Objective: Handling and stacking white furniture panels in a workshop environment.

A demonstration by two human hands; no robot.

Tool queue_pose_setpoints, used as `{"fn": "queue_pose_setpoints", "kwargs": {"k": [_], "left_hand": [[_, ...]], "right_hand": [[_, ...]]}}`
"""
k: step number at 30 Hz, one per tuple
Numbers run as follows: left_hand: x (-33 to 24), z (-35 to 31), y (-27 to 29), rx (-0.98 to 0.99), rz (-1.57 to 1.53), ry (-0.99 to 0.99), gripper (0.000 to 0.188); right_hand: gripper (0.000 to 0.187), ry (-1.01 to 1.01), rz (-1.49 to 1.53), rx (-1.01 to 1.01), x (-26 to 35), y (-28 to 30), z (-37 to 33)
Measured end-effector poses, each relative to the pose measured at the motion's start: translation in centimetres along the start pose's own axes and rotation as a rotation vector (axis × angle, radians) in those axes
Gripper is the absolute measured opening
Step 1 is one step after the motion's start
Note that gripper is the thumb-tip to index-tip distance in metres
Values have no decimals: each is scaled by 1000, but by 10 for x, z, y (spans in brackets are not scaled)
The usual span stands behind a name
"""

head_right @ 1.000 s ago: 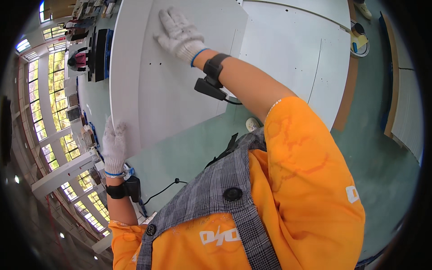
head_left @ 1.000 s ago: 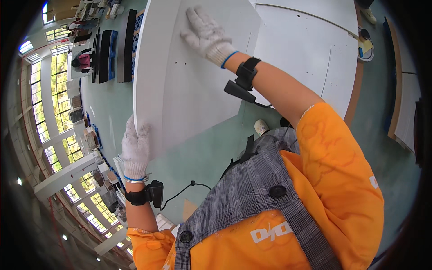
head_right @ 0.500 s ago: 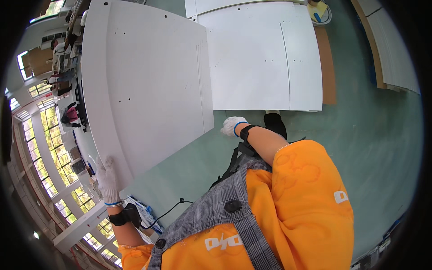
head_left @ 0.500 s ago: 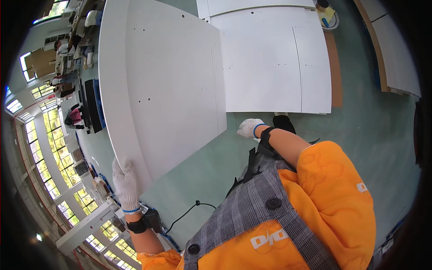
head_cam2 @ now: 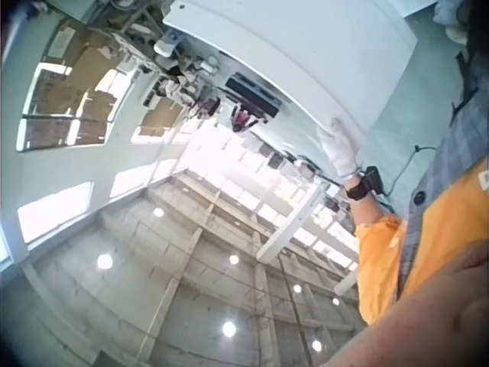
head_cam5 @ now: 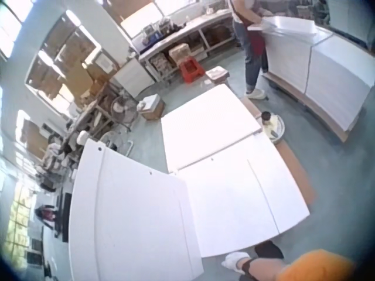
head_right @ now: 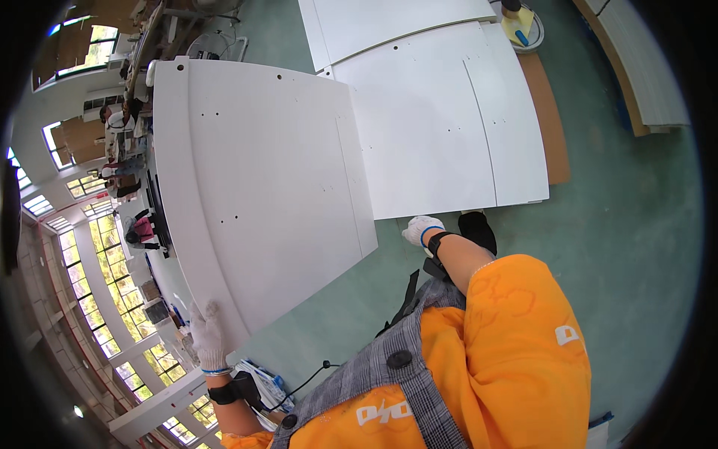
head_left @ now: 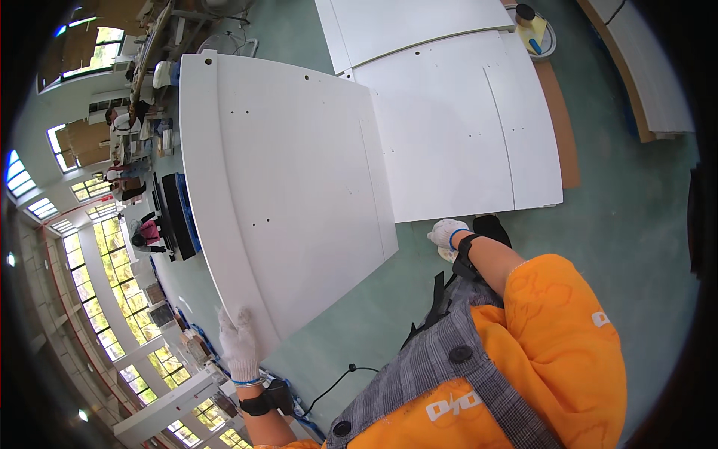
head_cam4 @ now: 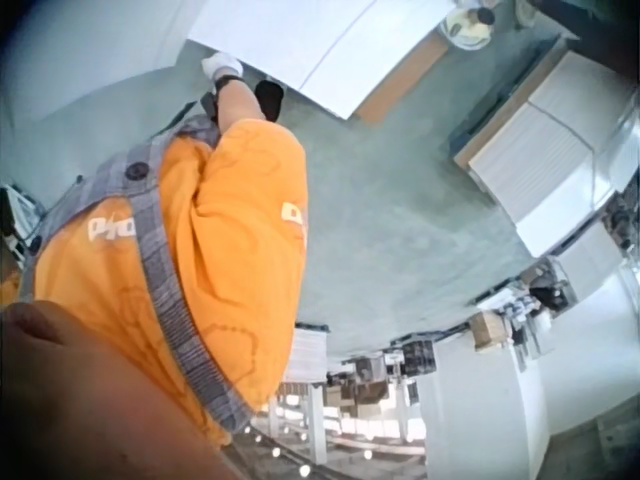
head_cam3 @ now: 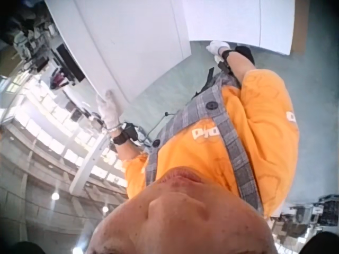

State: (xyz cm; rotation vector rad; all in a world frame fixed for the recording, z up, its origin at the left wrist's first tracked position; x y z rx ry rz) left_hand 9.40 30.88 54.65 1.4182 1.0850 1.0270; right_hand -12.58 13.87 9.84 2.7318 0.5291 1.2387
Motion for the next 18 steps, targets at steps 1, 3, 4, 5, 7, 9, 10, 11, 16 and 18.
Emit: {"fn": "queue_pose_setpoints", "kwargs": {"k": [1, 3, 4, 5, 7, 9, 10, 11, 16, 18], "left_hand": [[-1, 0, 1, -3, -2, -4, 47], [1, -1, 3, -16, 29, 16, 45], [-4, -1, 4, -20, 22, 15, 45], [-7, 0, 2, 18, -38, 41, 44], [-4, -1, 2, 44, -103, 96, 44], [-5, -6, 2, 51, -207, 88, 46], [-6, -9, 4, 45, -220, 97, 46], [-15, -13, 6, 51, -213, 77, 47], [-12, -30, 10, 101, -131, 226, 53], [9, -39, 4, 99, -279, 251, 54]], "right_hand": [[49, 26, -32, 9, -3, -2, 7], [50, 9, -6, 8, 2, 4, 16], [47, 89, -77, -3, -3, 1, 34], [44, 171, -151, -9, -6, 1, 50], [33, 431, -447, 9, 36, 41, 55], [34, 428, -256, -146, 72, 96, 50], [37, 376, -82, -231, 94, 132, 41], [41, 321, 5, -312, 95, 159, 52], [54, 323, 116, -537, 145, 288, 65], [54, 362, 86, -621, 174, 330, 61]]}}
Point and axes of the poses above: each hand's wrist, its own z-axis towards the middle knuckle, its own y-axis out of the back of the hand, x = y × z, the point moved 4 cm from there along z, towards the middle knuckle, and after that the axes turned 14 degrees about y, right-handed, at the moved point
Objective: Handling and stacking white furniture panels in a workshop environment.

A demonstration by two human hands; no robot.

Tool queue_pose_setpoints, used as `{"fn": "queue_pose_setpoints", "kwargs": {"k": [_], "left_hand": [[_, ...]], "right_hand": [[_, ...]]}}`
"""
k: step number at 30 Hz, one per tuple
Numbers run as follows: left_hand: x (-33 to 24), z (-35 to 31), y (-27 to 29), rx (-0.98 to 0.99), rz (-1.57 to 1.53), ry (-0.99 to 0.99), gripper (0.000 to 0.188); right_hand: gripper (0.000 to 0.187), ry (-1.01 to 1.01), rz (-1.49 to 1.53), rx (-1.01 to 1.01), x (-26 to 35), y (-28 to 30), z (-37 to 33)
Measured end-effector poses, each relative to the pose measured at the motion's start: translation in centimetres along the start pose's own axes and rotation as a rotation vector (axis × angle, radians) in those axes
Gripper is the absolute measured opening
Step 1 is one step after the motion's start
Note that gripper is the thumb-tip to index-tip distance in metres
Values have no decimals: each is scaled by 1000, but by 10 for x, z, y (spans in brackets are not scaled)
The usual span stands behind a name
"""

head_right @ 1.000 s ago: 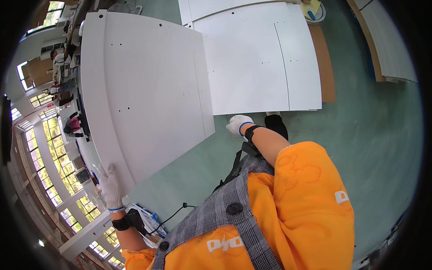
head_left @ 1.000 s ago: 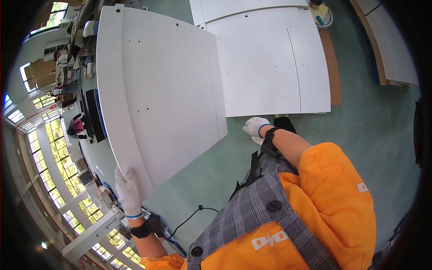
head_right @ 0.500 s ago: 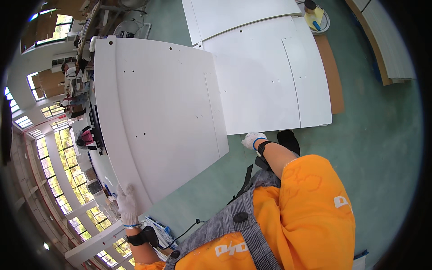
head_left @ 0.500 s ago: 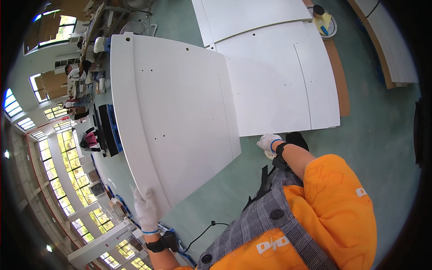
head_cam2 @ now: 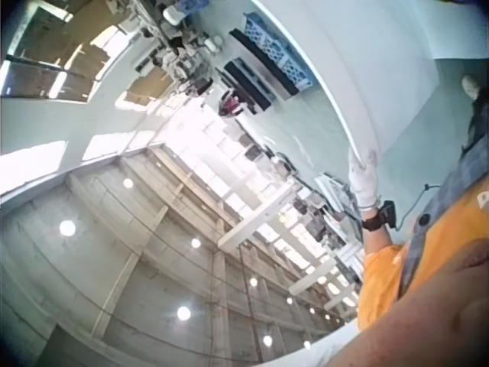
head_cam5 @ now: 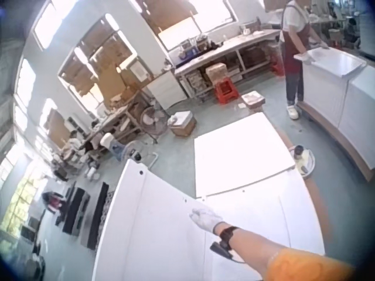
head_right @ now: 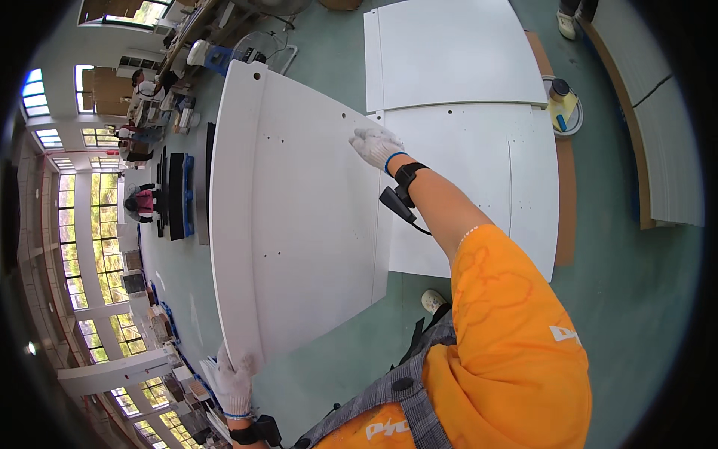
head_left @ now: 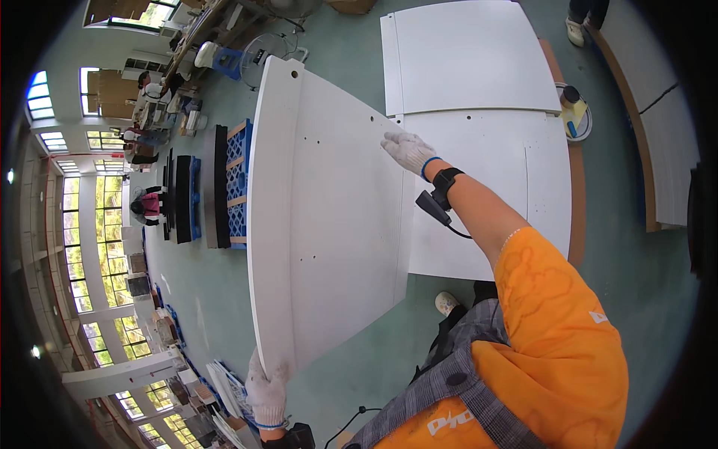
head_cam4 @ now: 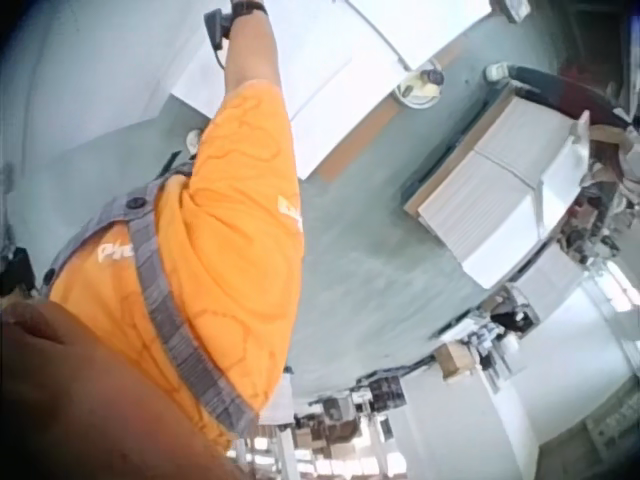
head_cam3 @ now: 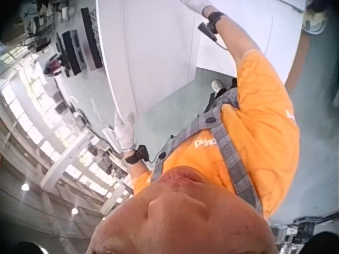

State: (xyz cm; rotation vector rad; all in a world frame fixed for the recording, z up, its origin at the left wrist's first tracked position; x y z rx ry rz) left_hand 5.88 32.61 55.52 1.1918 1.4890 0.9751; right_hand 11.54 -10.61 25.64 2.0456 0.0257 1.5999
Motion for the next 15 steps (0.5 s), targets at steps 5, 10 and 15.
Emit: {"fn": "queue_pose_setpoints", "kwargs": {"k": [5, 10, 15], "left_hand": [[46, -16, -6, -47, -354, 77, 53], [70, -31, -39, -164, -696, 287, 46], [110, -33, -95, 132, 530, 791, 46]], "right_hand": [[55, 99, 28, -299, 45, 35, 72], [58, 275, 221, -257, 31, 34, 116], [62, 79, 317, -277, -4, 15, 138]]}}
Point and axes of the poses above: each hand's wrist, its own z-axis towards the middle knuckle, its own y-axis out of the back of the hand, x = y × z, the point moved 4 cm from there along z, towards the middle knuckle, and after that the axes turned 14 degrees about y, right-handed, at the moved point
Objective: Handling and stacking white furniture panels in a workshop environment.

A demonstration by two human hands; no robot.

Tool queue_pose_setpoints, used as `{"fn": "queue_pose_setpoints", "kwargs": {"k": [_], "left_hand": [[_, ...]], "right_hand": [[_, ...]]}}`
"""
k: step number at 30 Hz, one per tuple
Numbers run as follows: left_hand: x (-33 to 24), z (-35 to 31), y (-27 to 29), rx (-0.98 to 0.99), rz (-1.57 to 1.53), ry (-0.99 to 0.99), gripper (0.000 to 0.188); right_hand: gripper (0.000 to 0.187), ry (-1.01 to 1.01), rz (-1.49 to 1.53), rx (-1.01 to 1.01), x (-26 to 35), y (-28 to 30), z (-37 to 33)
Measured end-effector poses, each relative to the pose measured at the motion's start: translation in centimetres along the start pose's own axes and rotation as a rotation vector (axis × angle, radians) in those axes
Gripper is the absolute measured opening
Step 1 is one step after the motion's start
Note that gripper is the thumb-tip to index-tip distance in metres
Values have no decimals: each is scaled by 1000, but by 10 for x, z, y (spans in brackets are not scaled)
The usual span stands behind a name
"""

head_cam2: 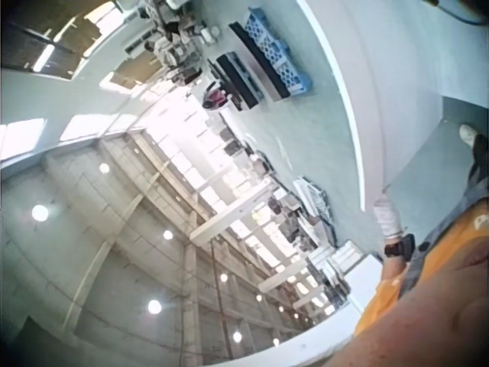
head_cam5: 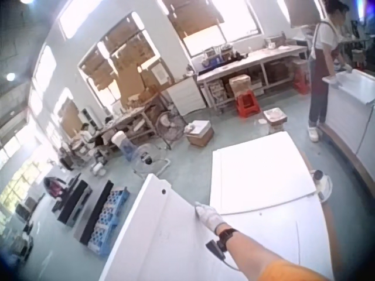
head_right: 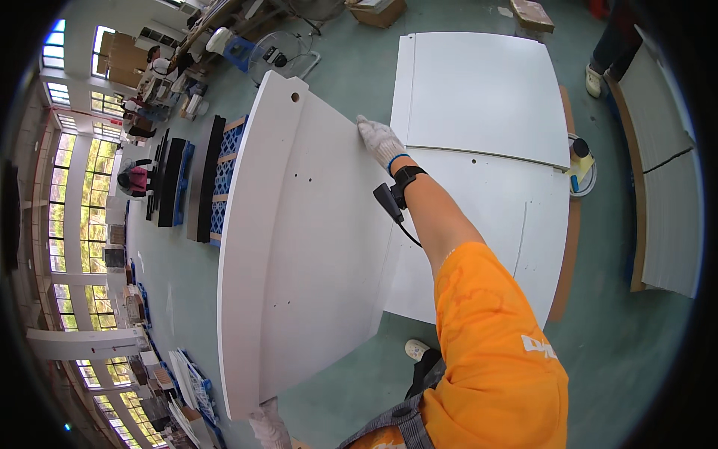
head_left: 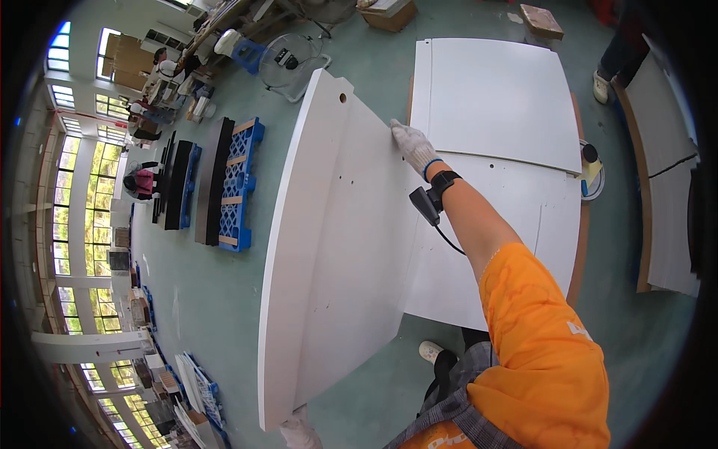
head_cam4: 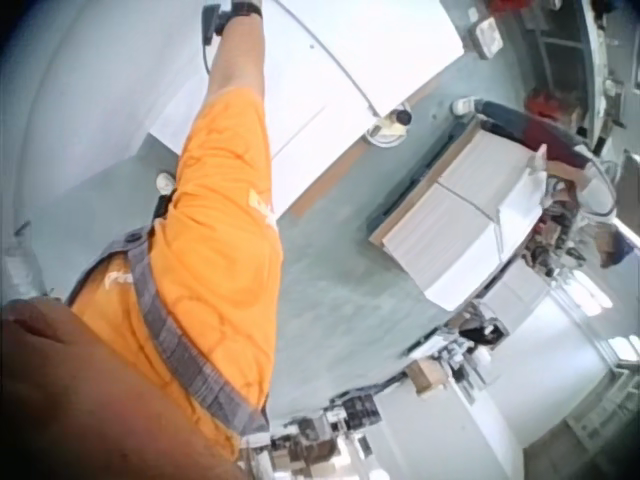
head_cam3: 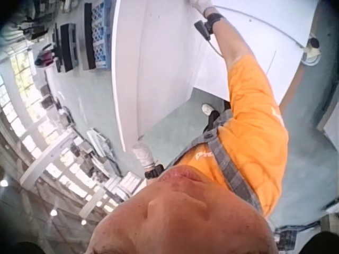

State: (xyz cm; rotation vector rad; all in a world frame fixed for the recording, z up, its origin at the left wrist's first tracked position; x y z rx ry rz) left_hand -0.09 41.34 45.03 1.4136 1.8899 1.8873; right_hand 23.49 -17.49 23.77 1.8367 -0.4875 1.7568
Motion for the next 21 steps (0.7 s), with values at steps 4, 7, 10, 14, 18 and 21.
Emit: {"fn": "queue_pose_setpoints", "kwargs": {"k": [4, 7, 10, 14, 18, 21], "left_hand": [[-34, 30, -83, 262, -1530, -483, 37], [-74, 35, -128, 332, -1063, -511, 27], [-94, 39, -146, 21, -591, -274, 22], [-81, 75, -142, 126, -1277, -436, 33], [-70, 99, -101, 493, -1405, -421, 50], [-77, 88, -43, 459, -1712, -447, 49]], "right_hand": [[67, -119, -15, 62, -2, 1, -5], [72, -232, -60, 9, -27, 0, -4], [76, -274, -92, -206, -29, 5, -9], [76, -300, -122, -249, -12, 28, -50], [71, -278, -413, -286, 27, 81, -117], [69, -292, -472, -313, 75, 100, -187]]}}
Point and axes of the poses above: each hand's wrist, its own z-axis towards the middle knuckle, its own y-axis out of the back of the hand, x = y × z, the point moved 4 cm from there along z, towards the middle knuckle, and after that the axes turned 14 degrees about y, right-handed, at the moved point
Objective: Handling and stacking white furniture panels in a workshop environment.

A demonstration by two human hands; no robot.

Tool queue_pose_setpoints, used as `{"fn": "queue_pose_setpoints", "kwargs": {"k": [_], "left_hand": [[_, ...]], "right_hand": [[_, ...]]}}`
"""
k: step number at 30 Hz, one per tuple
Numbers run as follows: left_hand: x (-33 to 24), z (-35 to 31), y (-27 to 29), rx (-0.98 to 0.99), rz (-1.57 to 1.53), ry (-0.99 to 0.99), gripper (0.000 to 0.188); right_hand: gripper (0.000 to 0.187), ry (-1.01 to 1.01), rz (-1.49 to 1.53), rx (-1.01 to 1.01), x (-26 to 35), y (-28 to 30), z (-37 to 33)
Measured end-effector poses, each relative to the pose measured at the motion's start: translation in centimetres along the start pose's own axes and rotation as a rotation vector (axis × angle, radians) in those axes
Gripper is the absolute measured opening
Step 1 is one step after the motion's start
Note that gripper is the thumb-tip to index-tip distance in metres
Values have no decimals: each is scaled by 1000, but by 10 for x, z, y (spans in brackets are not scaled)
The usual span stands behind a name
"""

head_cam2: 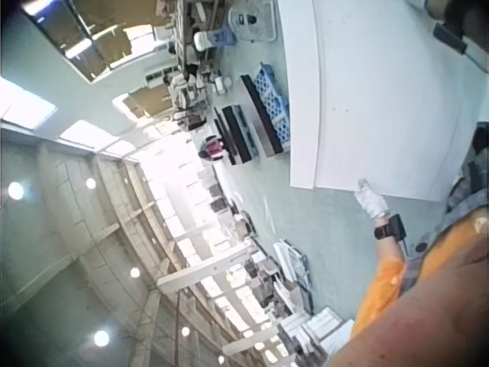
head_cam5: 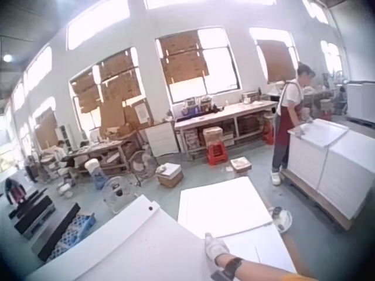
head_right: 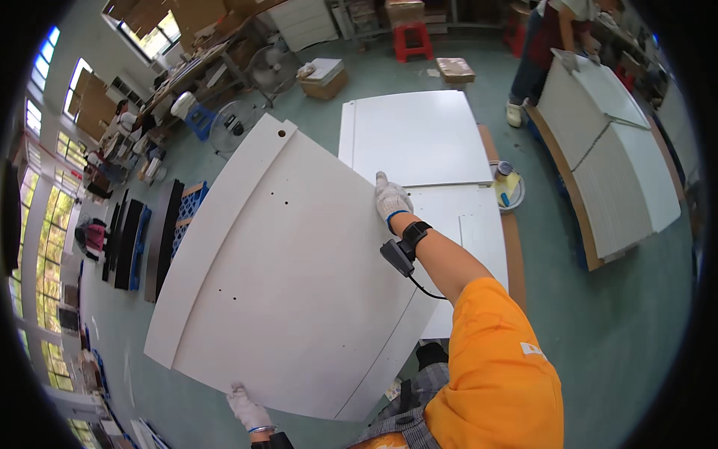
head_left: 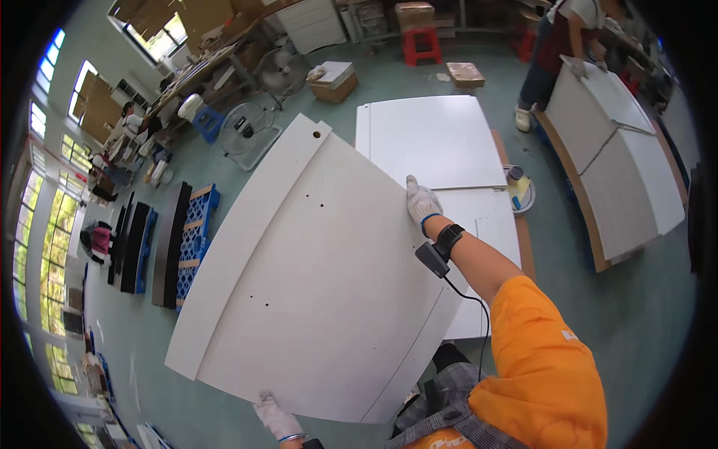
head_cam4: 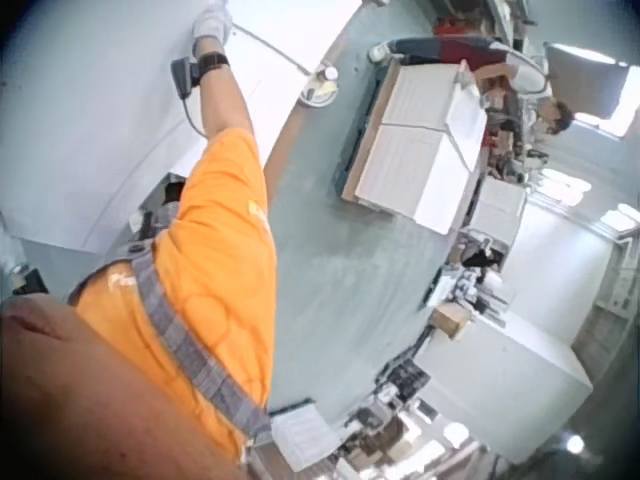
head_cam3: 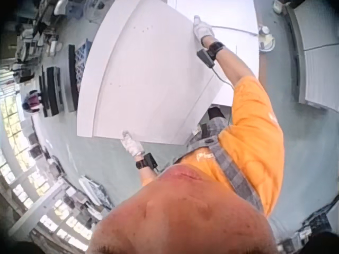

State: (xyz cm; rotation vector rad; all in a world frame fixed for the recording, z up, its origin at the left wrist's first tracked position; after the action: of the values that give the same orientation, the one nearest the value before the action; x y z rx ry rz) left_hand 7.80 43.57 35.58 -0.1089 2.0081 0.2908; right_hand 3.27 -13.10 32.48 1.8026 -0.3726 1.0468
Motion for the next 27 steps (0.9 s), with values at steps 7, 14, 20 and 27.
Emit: {"fn": "queue_pose_setpoints", "kwargs": {"k": [7, 14, 20, 27], "left_hand": [[-34, 34, -8, 467, 103, 36, 48], [-8, -19, -83, 713, 503, -129, 39], [39, -145, -175, 1058, 912, -428, 42], [151, -370, -199, 1610, 959, -196, 42]], "right_hand": [[72, -138, -3, -4, -76, 119, -169], [66, -354, 12, -75, -203, 237, -357], [62, -637, 183, -508, -323, 339, -559], [63, -805, 334, -954, -420, 414, -794]]}}
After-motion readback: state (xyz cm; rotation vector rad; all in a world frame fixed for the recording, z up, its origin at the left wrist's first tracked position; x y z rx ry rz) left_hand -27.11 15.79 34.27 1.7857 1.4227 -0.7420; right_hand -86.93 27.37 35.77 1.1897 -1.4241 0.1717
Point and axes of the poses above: each hand's wrist, its own z-axis towards the middle knuckle, its own y-axis out of the back of the hand, x = y × z, the point moved 4 cm from there along z, towards the middle knuckle, and after that the axes turned 14 degrees about y, right-handed, at the moved point
